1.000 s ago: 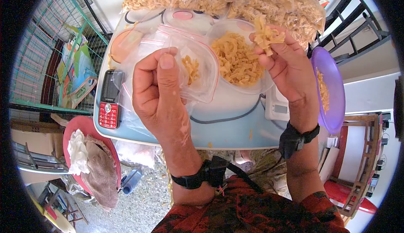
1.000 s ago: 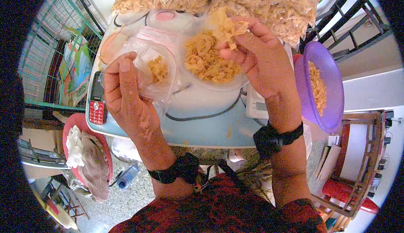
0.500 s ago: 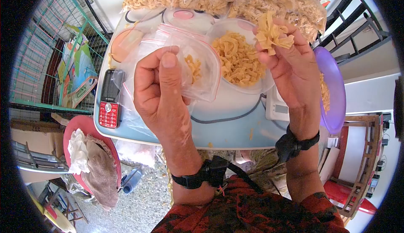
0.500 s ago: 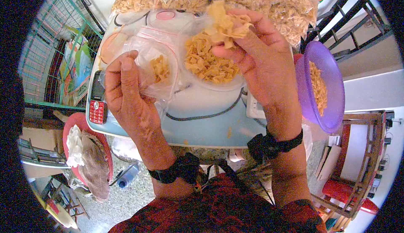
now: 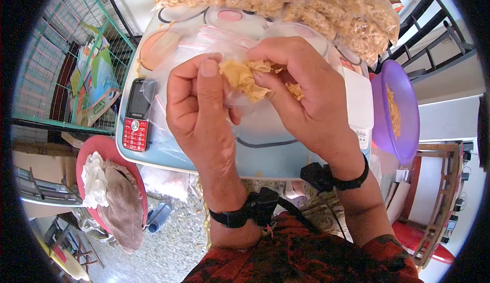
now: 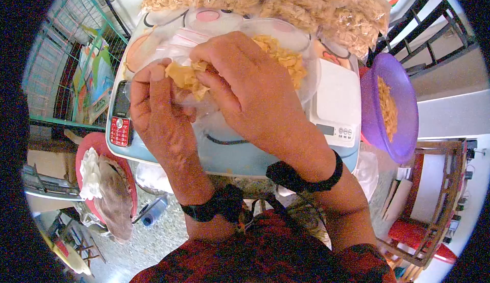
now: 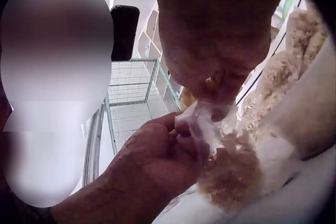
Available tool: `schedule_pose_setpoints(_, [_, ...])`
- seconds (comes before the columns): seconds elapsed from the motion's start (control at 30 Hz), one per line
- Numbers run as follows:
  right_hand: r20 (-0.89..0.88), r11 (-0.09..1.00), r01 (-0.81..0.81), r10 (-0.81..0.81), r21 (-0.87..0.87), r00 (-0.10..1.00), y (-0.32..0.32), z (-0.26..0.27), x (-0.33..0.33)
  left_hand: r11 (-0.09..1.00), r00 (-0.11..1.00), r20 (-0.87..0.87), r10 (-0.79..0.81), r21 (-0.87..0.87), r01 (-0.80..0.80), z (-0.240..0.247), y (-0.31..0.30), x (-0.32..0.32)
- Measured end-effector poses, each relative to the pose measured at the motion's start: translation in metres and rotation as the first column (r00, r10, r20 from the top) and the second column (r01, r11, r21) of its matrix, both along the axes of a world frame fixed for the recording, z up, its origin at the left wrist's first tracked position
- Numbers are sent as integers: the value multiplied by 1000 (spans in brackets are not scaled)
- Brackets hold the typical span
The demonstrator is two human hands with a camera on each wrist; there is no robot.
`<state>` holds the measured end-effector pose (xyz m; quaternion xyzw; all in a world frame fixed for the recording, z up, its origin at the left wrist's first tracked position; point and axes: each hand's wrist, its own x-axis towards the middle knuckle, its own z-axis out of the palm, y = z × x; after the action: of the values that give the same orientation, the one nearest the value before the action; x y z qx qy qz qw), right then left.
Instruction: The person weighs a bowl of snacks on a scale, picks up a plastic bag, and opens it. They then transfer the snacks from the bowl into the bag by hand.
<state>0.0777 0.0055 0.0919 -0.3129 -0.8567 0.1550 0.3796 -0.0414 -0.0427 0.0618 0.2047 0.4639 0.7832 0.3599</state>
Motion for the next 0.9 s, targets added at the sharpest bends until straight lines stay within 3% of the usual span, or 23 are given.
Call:
schedule_pose_setpoints(0.2, [151, 996, -12, -2, 93, 988, -2, 10, 0, 1000, 999, -35, 11, 13, -11, -7, 3, -1])
schedule_pose_setpoints(0.4, [397, 994, -108, 106, -17, 912, 0, 24, 6, 998, 986, -157, 54, -3, -55, -7, 2, 0])
schedule_pose_setpoints(0.6, [245, 980, -198, 194, -6, 950, 0, 19, 9, 998, 991, -118, 62, 30, -59, -11, 4, -3])
schedule_pose_setpoints(0.77, [303, 987, -162, 160, -21, 939, 3, 14, 5, 995, 976, -211, 47, 96, -27, -9, 3, 1])
schedule_pose_setpoints(0.9, [411, 991, -135, 115, 18, 904, 4, 15, 5, 987, 980, -176, -91, 115, 112, -3, -5, 2])
